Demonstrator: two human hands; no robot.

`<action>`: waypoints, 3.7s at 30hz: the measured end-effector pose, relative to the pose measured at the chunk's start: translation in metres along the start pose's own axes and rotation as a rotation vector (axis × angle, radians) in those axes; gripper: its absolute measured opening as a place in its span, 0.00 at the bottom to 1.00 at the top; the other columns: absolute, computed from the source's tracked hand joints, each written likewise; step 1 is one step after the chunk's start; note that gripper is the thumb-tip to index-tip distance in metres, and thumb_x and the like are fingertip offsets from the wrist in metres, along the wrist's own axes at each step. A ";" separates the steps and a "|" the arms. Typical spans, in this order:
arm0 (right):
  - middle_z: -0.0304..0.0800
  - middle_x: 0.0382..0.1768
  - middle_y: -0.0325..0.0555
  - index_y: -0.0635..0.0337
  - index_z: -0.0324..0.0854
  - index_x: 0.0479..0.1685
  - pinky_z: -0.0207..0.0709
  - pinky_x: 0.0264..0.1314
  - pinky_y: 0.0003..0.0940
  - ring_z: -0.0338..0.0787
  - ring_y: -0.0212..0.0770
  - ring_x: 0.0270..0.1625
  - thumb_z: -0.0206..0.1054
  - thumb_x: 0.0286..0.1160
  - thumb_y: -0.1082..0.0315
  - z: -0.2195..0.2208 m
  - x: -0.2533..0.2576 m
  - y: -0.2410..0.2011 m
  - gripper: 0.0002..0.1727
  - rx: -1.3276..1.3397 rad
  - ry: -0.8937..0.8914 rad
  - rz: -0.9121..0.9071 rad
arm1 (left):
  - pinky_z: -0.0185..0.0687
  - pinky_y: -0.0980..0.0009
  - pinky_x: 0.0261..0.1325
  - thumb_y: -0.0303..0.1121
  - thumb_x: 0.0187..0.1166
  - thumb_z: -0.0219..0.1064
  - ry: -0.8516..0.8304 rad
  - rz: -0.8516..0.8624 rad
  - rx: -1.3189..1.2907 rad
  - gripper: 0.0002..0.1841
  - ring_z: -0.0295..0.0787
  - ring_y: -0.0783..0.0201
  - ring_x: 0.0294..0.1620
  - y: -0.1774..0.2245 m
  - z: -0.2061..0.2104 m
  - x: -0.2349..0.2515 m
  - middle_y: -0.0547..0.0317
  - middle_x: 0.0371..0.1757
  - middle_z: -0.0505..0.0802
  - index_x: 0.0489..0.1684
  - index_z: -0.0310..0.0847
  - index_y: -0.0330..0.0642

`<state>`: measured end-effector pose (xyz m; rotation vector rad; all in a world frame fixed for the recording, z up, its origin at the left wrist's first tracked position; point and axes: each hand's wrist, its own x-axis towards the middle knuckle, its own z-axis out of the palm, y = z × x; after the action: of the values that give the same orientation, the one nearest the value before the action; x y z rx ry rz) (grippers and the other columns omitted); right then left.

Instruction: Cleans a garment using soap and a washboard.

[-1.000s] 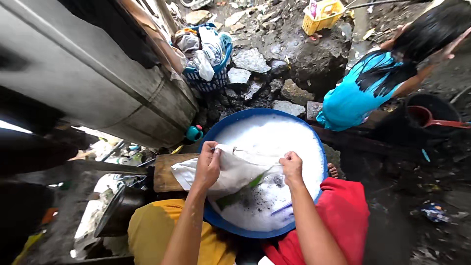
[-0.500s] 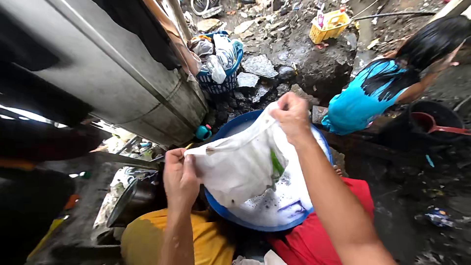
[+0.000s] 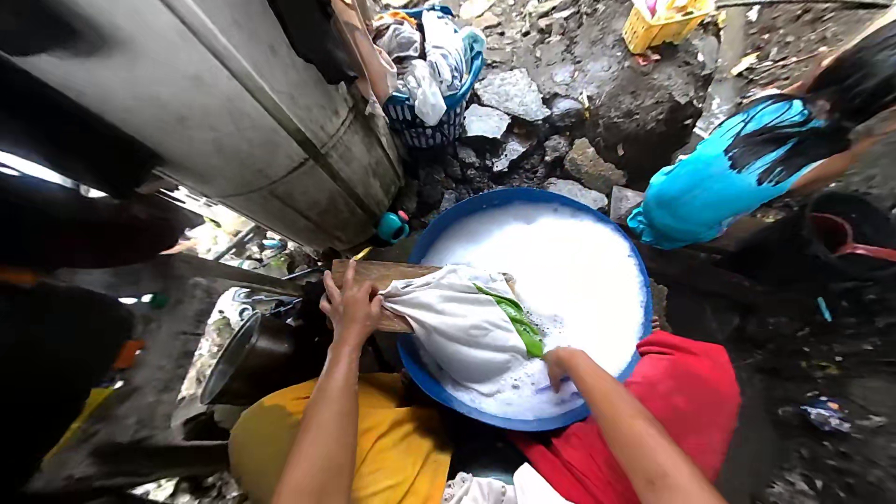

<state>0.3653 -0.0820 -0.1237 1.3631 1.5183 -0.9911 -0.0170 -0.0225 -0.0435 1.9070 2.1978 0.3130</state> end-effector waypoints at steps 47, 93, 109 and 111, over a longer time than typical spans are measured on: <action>0.90 0.59 0.64 0.71 0.78 0.69 0.85 0.62 0.58 0.92 0.59 0.59 0.77 0.72 0.56 -0.086 -0.041 -0.258 0.32 0.727 1.028 -0.636 | 0.66 0.24 0.70 0.31 0.76 0.75 -0.079 -0.015 -0.183 0.15 0.54 0.29 0.90 -0.031 -0.012 -0.010 0.50 0.94 0.61 0.60 0.91 0.49; 0.84 0.67 0.74 0.73 0.60 0.84 0.74 0.75 0.62 0.84 0.68 0.72 0.72 0.78 0.51 -0.085 0.053 -0.082 0.44 1.043 1.015 0.169 | 0.63 0.26 0.72 0.35 0.76 0.75 0.007 0.003 -0.223 0.06 0.49 0.33 0.92 -0.026 -0.002 -0.007 0.60 0.92 0.67 0.39 0.96 0.46; 0.83 0.66 0.77 0.75 0.62 0.83 0.74 0.74 0.66 0.83 0.72 0.70 0.71 0.81 0.54 -0.115 0.021 -0.152 0.41 1.096 1.045 -0.083 | 0.63 0.27 0.71 0.35 0.76 0.75 0.016 0.010 -0.188 0.06 0.49 0.32 0.92 -0.026 -0.001 -0.006 0.60 0.93 0.67 0.40 0.96 0.46; 0.92 0.52 0.69 0.75 0.75 0.70 0.83 0.61 0.64 0.93 0.66 0.56 0.75 0.76 0.56 -0.115 -0.006 -0.234 0.33 0.914 1.090 -0.359 | 0.63 0.26 0.71 0.33 0.76 0.74 0.009 0.006 -0.179 0.06 0.49 0.32 0.92 -0.027 0.000 -0.007 0.59 0.92 0.67 0.41 0.95 0.44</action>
<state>0.1230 0.0026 -0.0757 2.6200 2.2597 -1.3348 -0.0412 -0.0334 -0.0513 1.8193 2.0922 0.5027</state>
